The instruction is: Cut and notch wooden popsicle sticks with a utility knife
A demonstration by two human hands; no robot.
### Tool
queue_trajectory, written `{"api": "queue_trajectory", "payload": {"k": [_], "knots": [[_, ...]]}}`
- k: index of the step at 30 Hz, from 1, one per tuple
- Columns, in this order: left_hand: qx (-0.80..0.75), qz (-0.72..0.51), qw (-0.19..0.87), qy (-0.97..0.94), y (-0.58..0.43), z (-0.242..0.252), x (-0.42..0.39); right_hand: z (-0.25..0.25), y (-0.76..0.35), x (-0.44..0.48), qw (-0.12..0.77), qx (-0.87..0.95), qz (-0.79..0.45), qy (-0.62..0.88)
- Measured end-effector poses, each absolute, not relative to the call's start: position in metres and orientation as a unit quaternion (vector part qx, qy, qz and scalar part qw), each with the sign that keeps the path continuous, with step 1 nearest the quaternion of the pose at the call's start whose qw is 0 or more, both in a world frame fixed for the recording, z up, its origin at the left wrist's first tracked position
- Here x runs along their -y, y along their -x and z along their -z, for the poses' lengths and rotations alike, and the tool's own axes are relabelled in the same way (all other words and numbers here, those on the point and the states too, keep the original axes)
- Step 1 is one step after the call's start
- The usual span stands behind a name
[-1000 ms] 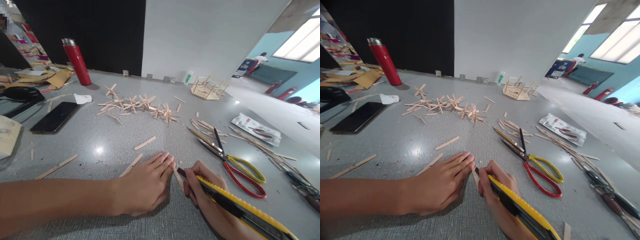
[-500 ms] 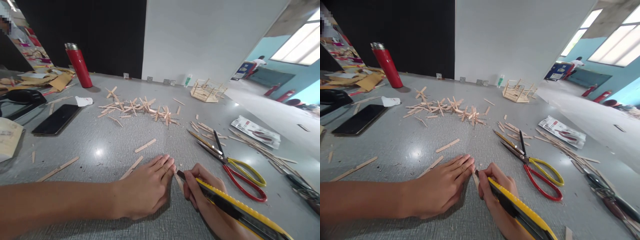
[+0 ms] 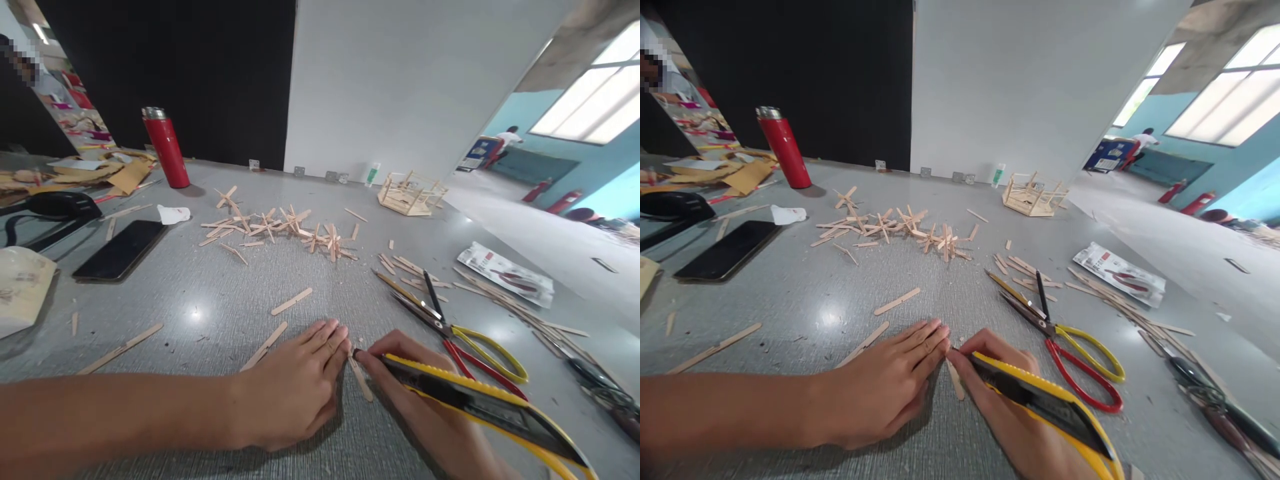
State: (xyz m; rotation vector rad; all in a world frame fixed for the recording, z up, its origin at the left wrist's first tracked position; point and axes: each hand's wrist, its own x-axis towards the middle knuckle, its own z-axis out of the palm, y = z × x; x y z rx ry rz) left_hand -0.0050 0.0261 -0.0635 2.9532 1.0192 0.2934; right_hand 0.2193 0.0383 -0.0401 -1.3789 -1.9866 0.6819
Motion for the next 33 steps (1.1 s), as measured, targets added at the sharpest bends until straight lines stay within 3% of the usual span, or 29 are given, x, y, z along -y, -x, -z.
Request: {"api": "queue_trajectory", "payload": {"k": [3,8,12,19,26,33], "knots": [[-0.326,-0.096,0.012,-0.940,0.005,0.064,-0.026,0.039,-0.227,-0.039,0.263,0.766,-0.273,0.519],[-0.325,-0.102,0.030,-0.940,0.006,0.063,-0.028,0.032,-0.228,-0.040,0.284,0.793,-0.222,0.491],[-0.329,-0.122,0.050,-0.935,0.006,0.065,-0.026,0.028,-0.223,-0.046,0.372,0.751,-0.267,0.476],[-0.337,-0.166,0.025,-0.926,0.002,0.072,-0.022,0.016,-0.217,-0.060,0.546,0.466,-0.518,0.465],[-0.339,-0.195,0.019,-0.920,0.002,0.068,-0.022,-0.006,-0.193,-0.068,0.606,0.388,-0.569,0.398],[-0.340,-0.196,0.051,-0.918,0.002,0.070,-0.023,0.006,-0.180,-0.055,0.626,0.418,-0.565,0.340]]}}
